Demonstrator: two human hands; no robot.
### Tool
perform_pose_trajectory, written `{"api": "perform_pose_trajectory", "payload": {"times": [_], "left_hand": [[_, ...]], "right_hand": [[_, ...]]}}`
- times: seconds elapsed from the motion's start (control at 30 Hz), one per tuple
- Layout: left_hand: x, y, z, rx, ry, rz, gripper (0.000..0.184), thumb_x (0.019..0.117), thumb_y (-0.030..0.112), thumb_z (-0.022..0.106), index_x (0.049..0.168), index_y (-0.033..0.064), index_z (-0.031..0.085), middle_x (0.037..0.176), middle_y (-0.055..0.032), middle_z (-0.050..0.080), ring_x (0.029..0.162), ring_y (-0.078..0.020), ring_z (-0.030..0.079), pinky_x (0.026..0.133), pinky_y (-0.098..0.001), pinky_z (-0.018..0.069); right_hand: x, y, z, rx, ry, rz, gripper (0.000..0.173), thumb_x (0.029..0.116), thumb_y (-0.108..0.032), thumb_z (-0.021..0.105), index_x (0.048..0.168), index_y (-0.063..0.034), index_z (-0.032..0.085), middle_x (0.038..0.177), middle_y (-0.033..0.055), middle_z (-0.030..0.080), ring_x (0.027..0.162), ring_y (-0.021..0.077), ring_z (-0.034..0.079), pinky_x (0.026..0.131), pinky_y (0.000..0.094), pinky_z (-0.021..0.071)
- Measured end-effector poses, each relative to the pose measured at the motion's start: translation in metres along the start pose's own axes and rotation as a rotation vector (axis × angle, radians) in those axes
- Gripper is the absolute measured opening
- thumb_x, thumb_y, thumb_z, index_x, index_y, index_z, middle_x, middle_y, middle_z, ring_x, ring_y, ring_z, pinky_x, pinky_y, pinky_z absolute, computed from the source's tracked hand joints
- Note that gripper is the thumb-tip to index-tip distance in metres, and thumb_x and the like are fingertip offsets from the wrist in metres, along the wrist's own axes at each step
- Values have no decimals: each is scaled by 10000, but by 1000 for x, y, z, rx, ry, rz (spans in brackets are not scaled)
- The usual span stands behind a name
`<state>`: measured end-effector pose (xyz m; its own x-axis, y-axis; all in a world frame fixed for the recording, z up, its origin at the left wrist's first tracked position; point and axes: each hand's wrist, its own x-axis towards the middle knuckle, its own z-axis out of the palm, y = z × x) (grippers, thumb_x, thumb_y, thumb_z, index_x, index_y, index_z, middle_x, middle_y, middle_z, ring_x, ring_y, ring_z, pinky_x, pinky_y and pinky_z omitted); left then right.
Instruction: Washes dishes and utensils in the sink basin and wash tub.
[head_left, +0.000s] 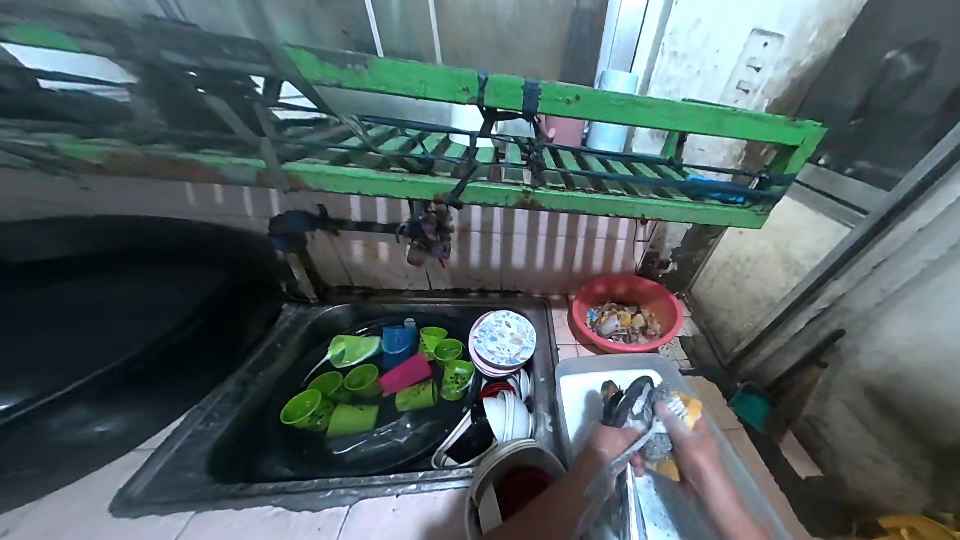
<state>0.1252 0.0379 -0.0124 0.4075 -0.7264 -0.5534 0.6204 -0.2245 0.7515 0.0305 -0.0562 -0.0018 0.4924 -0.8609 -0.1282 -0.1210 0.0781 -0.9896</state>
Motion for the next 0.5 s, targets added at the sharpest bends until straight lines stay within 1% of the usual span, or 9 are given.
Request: {"api": "perform_pose_trajectory", "payload": {"times": [0.07,0.13,0.17,0.23,0.3,0.33,0.4,0.47,0.5], "left_hand": [[2,1,-5,5,-33,-1,197,1055,191,585,954,22,585,616,-10,560,482,-106,575,487,-251,534],[-7,5,-4,-109,-66,-31,205,1055,207,581,977,23,630,669,-35,594,530,-125,595,525,-264,544],[-12,7,-3,-167,-85,-39,195,1051,202,582,1010,18,634,713,-57,614,553,-139,611,535,-271,554],[-17,9,-2,-202,-113,-63,177,1037,178,597,1096,14,629,792,-83,632,583,-154,627,538,-278,566],[-17,7,-1,-76,-129,-70,191,1034,171,618,1163,31,613,802,-47,609,592,-125,608,555,-258,552],[-14,4,-1,-1,-134,-60,173,1031,145,617,1167,41,596,787,-23,585,583,-106,591,554,-245,544],[-8,0,1,59,-112,-31,138,1015,93,620,1130,38,567,737,-10,557,553,-96,574,537,-237,539],[-5,-1,1,15,-60,-6,125,1002,68,633,1099,22,569,702,-15,550,531,-103,569,521,-241,540],[-4,0,1,-5,-41,3,125,1001,63,634,1096,15,568,698,-19,547,526,-106,566,517,-244,538]], "right_hand": [[5,-6,-4,-13,43,-69,409,1006,-170,611,1338,44,506,990,154,692,815,203,710,728,396,620],[19,-24,-23,-77,104,-170,382,1016,-162,600,1337,30,520,1000,147,685,812,198,700,733,402,613],[26,-33,-34,-149,143,-215,395,1012,-167,615,1347,22,526,1034,158,682,840,211,697,760,427,608],[36,-43,-49,-274,208,-266,465,990,-199,665,1385,1,523,1144,198,666,959,268,681,855,505,569],[37,-45,-52,-294,256,-290,482,971,-184,695,1385,1,531,1186,212,657,1010,282,672,889,520,552],[36,-43,-50,-258,268,-285,484,970,-171,696,1386,6,525,1177,204,659,999,265,675,883,499,559],[32,-36,-40,-85,256,-234,448,1009,-170,638,1394,5,490,1082,156,674,885,196,694,789,416,601],[23,-21,-26,40,180,-130,444,1053,-224,568,1415,0,442,1028,147,675,843,198,704,743,404,619],[17,-13,-17,32,117,-82,463,1042,-216,578,1416,16,434,1025,164,678,842,216,710,741,411,623]]}}
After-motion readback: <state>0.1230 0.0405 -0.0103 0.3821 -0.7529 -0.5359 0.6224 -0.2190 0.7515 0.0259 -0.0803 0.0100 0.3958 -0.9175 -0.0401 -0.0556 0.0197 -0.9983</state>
